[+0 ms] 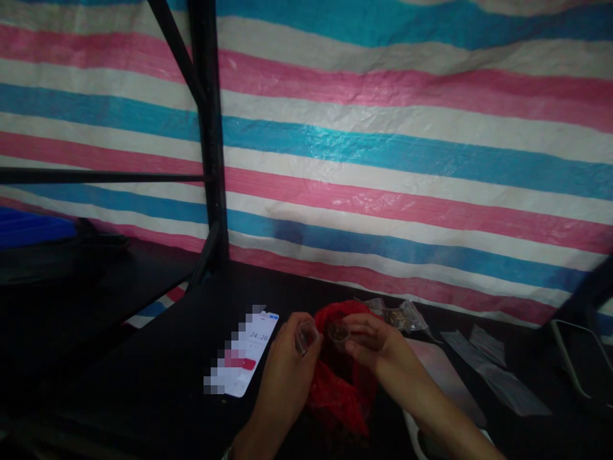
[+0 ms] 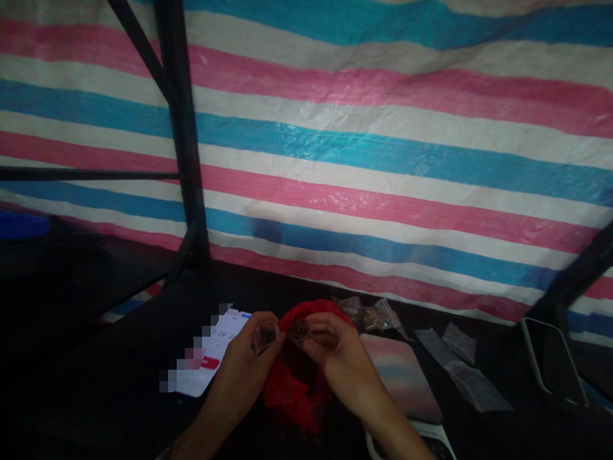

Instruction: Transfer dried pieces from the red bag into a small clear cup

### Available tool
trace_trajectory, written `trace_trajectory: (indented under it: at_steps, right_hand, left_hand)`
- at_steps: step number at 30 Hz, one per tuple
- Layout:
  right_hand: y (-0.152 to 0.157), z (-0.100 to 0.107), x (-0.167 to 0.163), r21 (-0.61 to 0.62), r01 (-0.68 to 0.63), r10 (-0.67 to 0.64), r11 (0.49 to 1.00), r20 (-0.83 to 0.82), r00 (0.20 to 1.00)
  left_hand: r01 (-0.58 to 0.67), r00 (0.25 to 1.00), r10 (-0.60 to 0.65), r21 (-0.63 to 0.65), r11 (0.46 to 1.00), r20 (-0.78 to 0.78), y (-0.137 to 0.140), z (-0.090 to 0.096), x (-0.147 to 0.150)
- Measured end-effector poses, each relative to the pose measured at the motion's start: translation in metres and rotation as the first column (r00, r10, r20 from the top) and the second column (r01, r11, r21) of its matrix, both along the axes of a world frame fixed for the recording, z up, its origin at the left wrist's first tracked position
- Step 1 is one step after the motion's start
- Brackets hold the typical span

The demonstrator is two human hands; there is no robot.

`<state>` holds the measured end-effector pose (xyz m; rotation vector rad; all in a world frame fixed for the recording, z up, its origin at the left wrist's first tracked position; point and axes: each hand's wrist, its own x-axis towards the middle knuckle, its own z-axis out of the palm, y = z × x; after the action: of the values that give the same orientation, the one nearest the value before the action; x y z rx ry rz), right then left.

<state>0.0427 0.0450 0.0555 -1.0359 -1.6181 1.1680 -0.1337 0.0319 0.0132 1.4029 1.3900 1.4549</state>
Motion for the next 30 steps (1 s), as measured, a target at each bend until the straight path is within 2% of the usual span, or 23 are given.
trace_trajectory:
  at_steps: [2,4,8,11,15,17,20,22,24,27,28,30]
  right_hand:
    - [-0.004,0.013,-0.005,0.061,-0.008,0.006,0.998,0.023,1.000]
    - [-0.010,0.025,-0.011,0.175,-0.023,-0.005,0.984,0.153,0.988]
    - [-0.016,0.036,-0.018,0.439,-0.155,-0.072,0.885,0.458,0.886]
    - [-0.015,0.032,-0.016,0.506,-0.261,-0.086,0.822,0.564,0.821]
    - [-0.012,0.027,-0.014,0.537,-0.292,-0.131,0.791,0.616,0.777]
    - [-0.011,0.029,-0.013,0.554,-0.258,-0.159,0.791,0.594,0.788]
    - [-0.011,0.033,-0.008,0.572,-0.136,-0.232,0.809,0.523,0.820]
    - [-0.013,0.033,-0.002,0.505,-0.097,-0.242,0.858,0.563,0.790]
    - [-0.018,0.028,0.003,0.363,-0.112,-0.185,0.925,0.687,0.703]
    - [-0.025,0.011,0.006,0.200,-0.137,-0.085,0.970,0.808,0.582]
    - [-0.027,0.005,0.005,0.186,-0.142,-0.072,0.972,0.813,0.578]
    - [-0.029,-0.006,0.002,0.184,-0.144,-0.057,0.972,0.785,0.617]
  left_hand:
    - [0.010,0.999,-0.010,0.000,1.000,-0.043,0.000,-0.001,0.002]
    - [0.015,0.996,-0.015,0.003,1.000,-0.083,0.000,-0.001,0.004]
    - [0.017,0.993,-0.015,0.023,1.000,-0.115,-0.001,0.002,0.008]
    - [0.018,0.994,-0.014,0.034,0.999,-0.106,-0.001,0.003,0.010]
    - [0.007,0.996,-0.004,0.035,0.999,-0.088,0.002,0.001,0.012]
    - [-0.005,0.996,0.008,0.029,1.000,-0.089,0.004,0.000,0.012]
    - [-0.054,0.992,0.052,-0.011,0.998,-0.113,0.005,0.000,0.009]
    - [-0.101,0.986,0.093,-0.055,0.993,-0.139,0.002,0.002,0.004]
    - [-0.130,0.975,0.103,-0.128,0.983,-0.195,-0.005,0.004,-0.002]
    - [-0.122,0.943,0.023,-0.280,0.952,-0.332,-0.020,0.008,-0.008]
    - [-0.110,0.931,-0.016,-0.322,0.940,-0.365,-0.024,0.009,-0.008]
    - [-0.050,0.928,-0.094,-0.370,0.928,-0.360,-0.032,0.012,-0.007]
